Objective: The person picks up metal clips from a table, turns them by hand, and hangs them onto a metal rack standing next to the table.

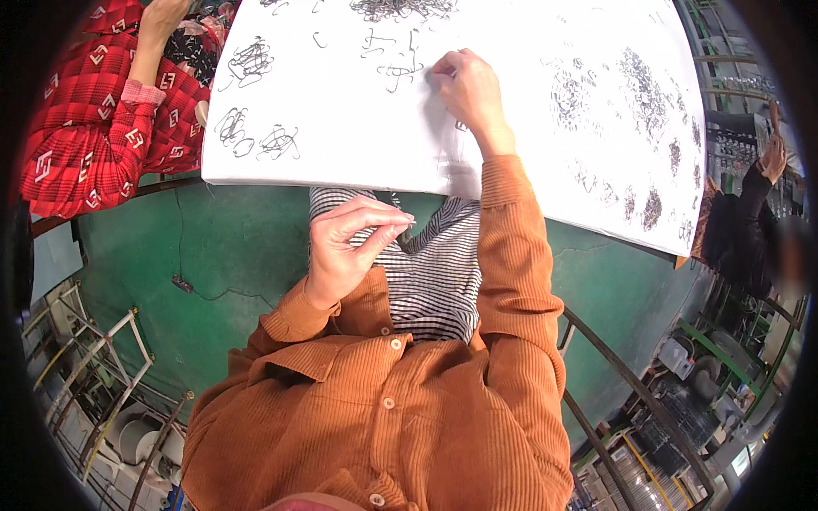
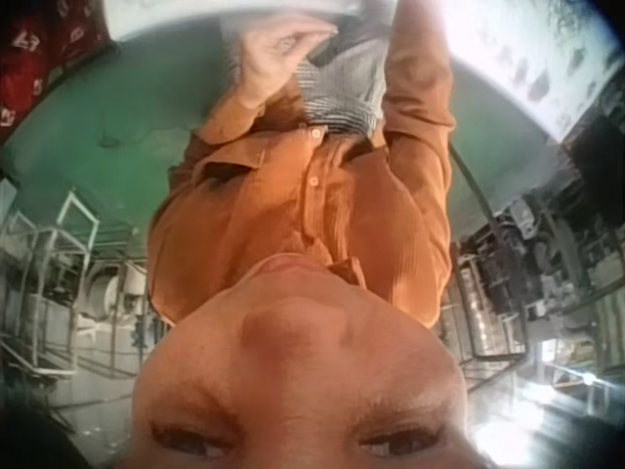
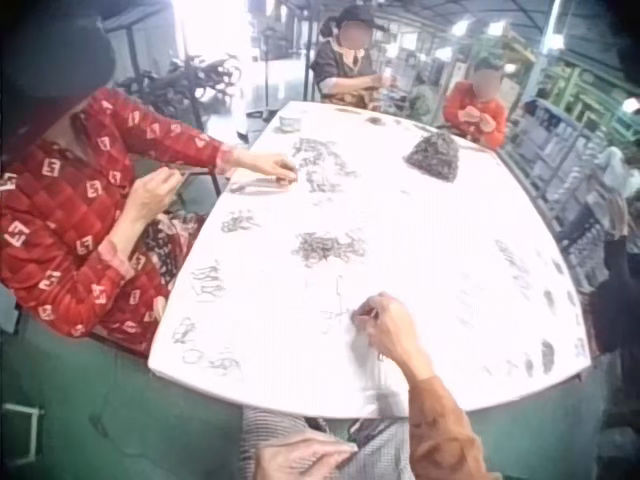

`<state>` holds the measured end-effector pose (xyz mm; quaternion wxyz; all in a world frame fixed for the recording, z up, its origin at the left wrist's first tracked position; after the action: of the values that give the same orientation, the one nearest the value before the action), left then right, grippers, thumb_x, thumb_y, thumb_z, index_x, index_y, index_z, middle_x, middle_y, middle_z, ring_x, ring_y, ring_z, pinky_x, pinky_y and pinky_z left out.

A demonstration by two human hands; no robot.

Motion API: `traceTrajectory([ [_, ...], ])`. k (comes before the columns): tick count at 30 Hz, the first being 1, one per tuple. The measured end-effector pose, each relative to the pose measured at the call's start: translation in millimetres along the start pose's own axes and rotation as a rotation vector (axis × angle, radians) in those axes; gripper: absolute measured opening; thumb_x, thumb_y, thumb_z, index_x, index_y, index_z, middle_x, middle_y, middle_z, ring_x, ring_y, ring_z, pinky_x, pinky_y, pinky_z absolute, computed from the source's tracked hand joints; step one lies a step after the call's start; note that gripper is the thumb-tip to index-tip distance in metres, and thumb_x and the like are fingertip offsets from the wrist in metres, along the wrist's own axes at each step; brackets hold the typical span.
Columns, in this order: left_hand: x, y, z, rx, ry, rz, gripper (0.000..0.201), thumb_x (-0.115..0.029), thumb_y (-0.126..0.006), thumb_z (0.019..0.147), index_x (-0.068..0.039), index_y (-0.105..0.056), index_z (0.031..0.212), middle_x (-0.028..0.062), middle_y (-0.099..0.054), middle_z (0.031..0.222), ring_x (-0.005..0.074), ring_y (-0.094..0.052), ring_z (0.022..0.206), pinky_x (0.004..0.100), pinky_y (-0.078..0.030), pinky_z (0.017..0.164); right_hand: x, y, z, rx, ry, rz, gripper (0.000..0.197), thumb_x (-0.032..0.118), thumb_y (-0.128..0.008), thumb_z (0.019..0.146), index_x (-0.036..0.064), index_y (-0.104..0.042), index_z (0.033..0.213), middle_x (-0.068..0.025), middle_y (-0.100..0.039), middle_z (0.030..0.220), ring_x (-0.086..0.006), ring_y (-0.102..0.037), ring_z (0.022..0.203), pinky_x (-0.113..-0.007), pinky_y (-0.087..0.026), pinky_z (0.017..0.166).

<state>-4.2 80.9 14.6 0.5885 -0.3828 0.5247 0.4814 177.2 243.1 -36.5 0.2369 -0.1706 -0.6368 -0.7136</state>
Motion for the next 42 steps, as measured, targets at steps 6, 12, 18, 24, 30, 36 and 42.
traceTrajectory([
  [6,-3.6,-6.4,0.5,0.025,-0.009,-0.016,0.013,0.008,-0.068,0.080,0.001,-0.072,0.089,0.0102,-0.070,0.086,0.0156,-0.067,0.078,0.0250,-0.054,0.067,25.4,-24.6,7.0,0.074,0.129,0.034,0.007,0.009,-0.064,0.080,0.0063,-0.067,0.086,-0.0102,-0.062,0.085,-0.0283,-0.061,0.085,-0.039,-0.049,0.075],
  [12,-5.5,-7.1,-0.1,0.034,-0.001,0.003,0.014,0.008,-0.068,0.079,-0.001,-0.072,0.089,0.0096,-0.070,0.087,0.0157,-0.067,0.080,0.0252,-0.054,0.069,39.0,-29.3,2.0,0.103,0.249,-0.240,0.006,0.010,-0.061,0.084,0.0059,-0.063,0.087,-0.0086,-0.061,0.083,-0.0269,-0.060,0.085,-0.038,-0.048,0.074],
  [18,11.3,-17.7,-4.1,0.041,0.060,0.004,0.014,0.009,-0.065,0.083,0.001,-0.070,0.093,0.0086,-0.068,0.092,0.0138,-0.067,0.084,0.0244,-0.054,0.075,39.9,15.9,-29.9,-0.135,0.243,0.001,0.005,0.006,-0.060,0.085,0.0055,-0.064,0.088,-0.0082,-0.064,0.085,-0.0264,-0.063,0.078,-0.036,-0.050,0.069],
  [24,33.3,-25.9,-15.3,-0.010,0.225,-0.154,0.017,0.008,-0.063,0.086,0.005,-0.063,0.102,0.0108,-0.068,0.101,0.0149,-0.066,0.094,0.0259,-0.055,0.084,4.4,34.3,-133.7,-0.008,-0.302,0.781,0.007,0.010,-0.071,0.085,0.0047,-0.068,0.088,-0.0010,-0.068,0.080,-0.0095,-0.062,0.070,-0.024,-0.047,0.059],
  [30,42.5,-32.9,-20.7,-0.028,0.272,-0.150,0.022,0.008,-0.066,0.084,0.005,-0.062,0.106,0.0100,-0.066,0.103,0.0142,-0.064,0.095,0.0255,-0.055,0.084,13.5,9.7,-201.1,0.070,-0.334,1.245,0.006,0.008,-0.073,0.083,0.0062,-0.068,0.087,-0.0015,-0.065,0.100,-0.0067,-0.059,0.088,-0.018,-0.046,0.065],
  [36,36.7,-43.7,-20.1,-0.006,0.235,-0.077,0.022,0.010,-0.066,0.083,0.005,-0.062,0.104,0.0106,-0.066,0.102,0.0149,-0.065,0.094,0.0261,-0.056,0.083,12.6,16.0,-200.8,-0.042,-0.250,1.143,0.008,0.008,-0.074,0.081,0.0047,-0.068,0.086,-0.0028,-0.063,0.100,-0.0104,-0.059,0.092,-0.023,-0.048,0.072],
  [42,33.3,-48.5,-19.6,0.005,0.204,-0.017,0.020,0.010,-0.066,0.083,0.005,-0.062,0.101,0.0111,-0.066,0.101,0.0147,-0.066,0.094,0.0257,-0.056,0.081,9.4,16.9,-201.7,-0.089,-0.230,1.180,0.008,0.005,-0.073,0.081,0.0029,-0.066,0.086,-0.0039,-0.063,0.097,-0.0115,-0.060,0.091,-0.026,-0.050,0.076],
])
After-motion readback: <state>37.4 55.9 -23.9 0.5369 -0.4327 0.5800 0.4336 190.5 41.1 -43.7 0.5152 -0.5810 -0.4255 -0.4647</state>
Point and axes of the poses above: each hand's wrist, its own z-axis towards the middle knuckle, its own y-axis out of the back of the hand, x = y × z, the point moved 8 cm from there along z, towards the middle knuckle
